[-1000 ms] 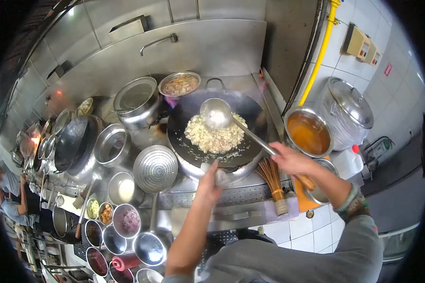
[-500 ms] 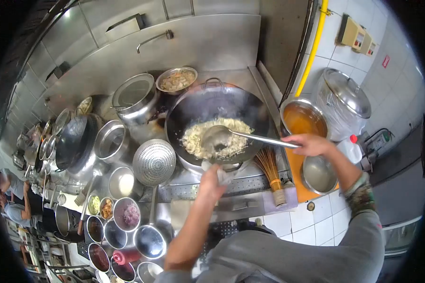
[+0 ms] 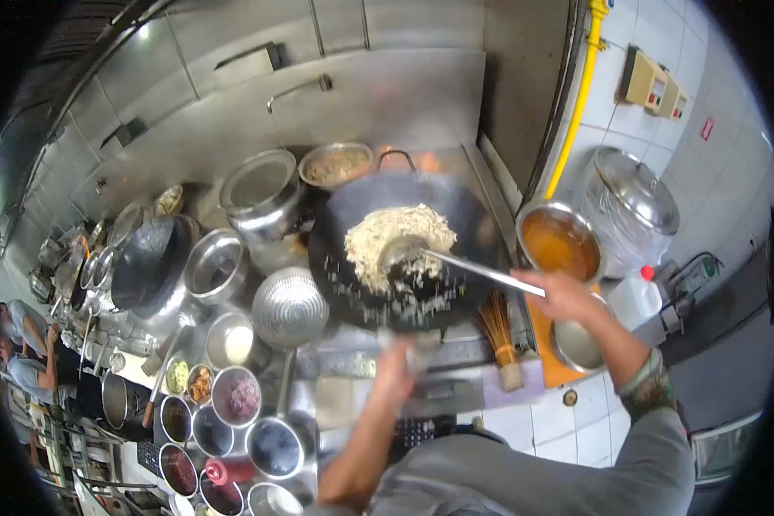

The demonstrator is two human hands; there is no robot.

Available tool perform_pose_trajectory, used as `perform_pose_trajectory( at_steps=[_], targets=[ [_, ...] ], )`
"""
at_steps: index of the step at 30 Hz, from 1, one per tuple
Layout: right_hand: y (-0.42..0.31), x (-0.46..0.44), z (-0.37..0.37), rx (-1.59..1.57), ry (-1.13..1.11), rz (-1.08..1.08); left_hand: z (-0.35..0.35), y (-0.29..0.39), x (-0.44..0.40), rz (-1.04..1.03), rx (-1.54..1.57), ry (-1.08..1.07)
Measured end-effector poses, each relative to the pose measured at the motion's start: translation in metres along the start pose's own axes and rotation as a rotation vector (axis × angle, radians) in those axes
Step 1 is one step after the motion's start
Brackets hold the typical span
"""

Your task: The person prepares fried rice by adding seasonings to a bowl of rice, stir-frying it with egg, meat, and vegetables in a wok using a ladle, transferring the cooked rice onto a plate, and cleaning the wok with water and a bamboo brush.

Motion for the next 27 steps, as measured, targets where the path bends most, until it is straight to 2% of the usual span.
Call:
perform_pose_trajectory(
  at_steps=[1, 2, 4, 5, 7, 8, 9, 11, 13, 14, 15, 17, 19, 20, 22, 24, 25, 27],
  targets=[
    [0.0, 0.004, -0.003, -0.003, 0.044, -0.096, 0.005, -0.019, 0.007, 0.038, 0.179, -0.007],
    [0.004, 0.009, -0.007, 0.003, 0.071, -0.081, 0.003, -0.018, 0.031, 0.015, 0.274, 0.013],
    [0.016, 0.033, -0.019, -0.347, 0.109, -0.013, -0.007, 0.008, 0.05, -0.005, 0.397, -0.003],
    [-0.004, 0.044, -0.017, -0.358, 0.061, -0.027, -0.003, 0.016, 0.042, 0.029, 0.375, -0.03],
    [-0.037, 0.04, 0.005, -0.787, -0.1, -0.418, -0.014, 0.048, 0.04, -0.169, -0.048, -0.013],
    [-0.031, 0.032, 0.004, -0.84, -0.101, -0.361, -0.014, 0.039, 0.027, -0.123, 0.187, 0.006],
    [-0.03, 0.028, 0.01, -0.841, -0.1, -0.354, -0.016, 0.031, 0.02, -0.069, 0.421, 0.028],
    [-0.025, 0.02, 0.029, -0.801, -0.054, -0.358, -0.04, 0.04, 0.046, -0.097, 0.361, 0.078],
    [-0.026, 0.015, 0.048, -0.713, -0.044, -0.324, -0.034, 0.035, 0.054, -0.288, 0.091, 0.149],
    [-0.034, 0.016, 0.057, -0.529, -0.105, -0.359, -0.037, 0.04, 0.063, -0.386, -0.137, 0.241],
    [-0.04, 0.014, 0.06, -0.342, -0.165, -0.393, -0.041, 0.039, 0.062, -0.397, -0.14, 0.252],
    [-0.041, -0.006, 0.044, -0.437, -0.195, -0.402, -0.048, 0.047, 0.068, -0.624, -0.094, 0.349],
    [-0.055, -0.022, 0.012, -1.132, -0.495, -0.379, -0.029, 0.056, 0.06, -0.466, -0.194, 0.316],
    [-0.055, -0.023, 0.008, -1.121, -0.523, -0.376, -0.024, 0.062, 0.065, -0.464, -0.129, 0.277],
    [-0.07, -0.026, -0.002, -1.448, -0.696, -0.43, -0.012, 0.069, 0.088, -0.484, -0.054, 0.272],
    [-0.083, -0.017, 0.001, -1.399, -0.763, -0.407, 0.001, 0.052, 0.125, -0.191, 0.421, 0.393],
    [-0.088, -0.008, 0.004, -1.365, -0.792, -0.402, 0.009, 0.044, 0.143, -0.161, 0.419, 0.417],
    [-0.103, 0.005, 0.0, -1.295, -0.844, -0.344, 0.03, 0.015, 0.17, -0.265, 0.513, 0.415]
  ],
)
Point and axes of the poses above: each hand's wrist, its own x-axis away from the middle knuckle, its own z-axis out of the back of the hand, y = z × x, the point moved 6 cm from there along -x, towards the middle knuckle, and after that the axes turned 1 degree about -z, right-handed, at the moved point
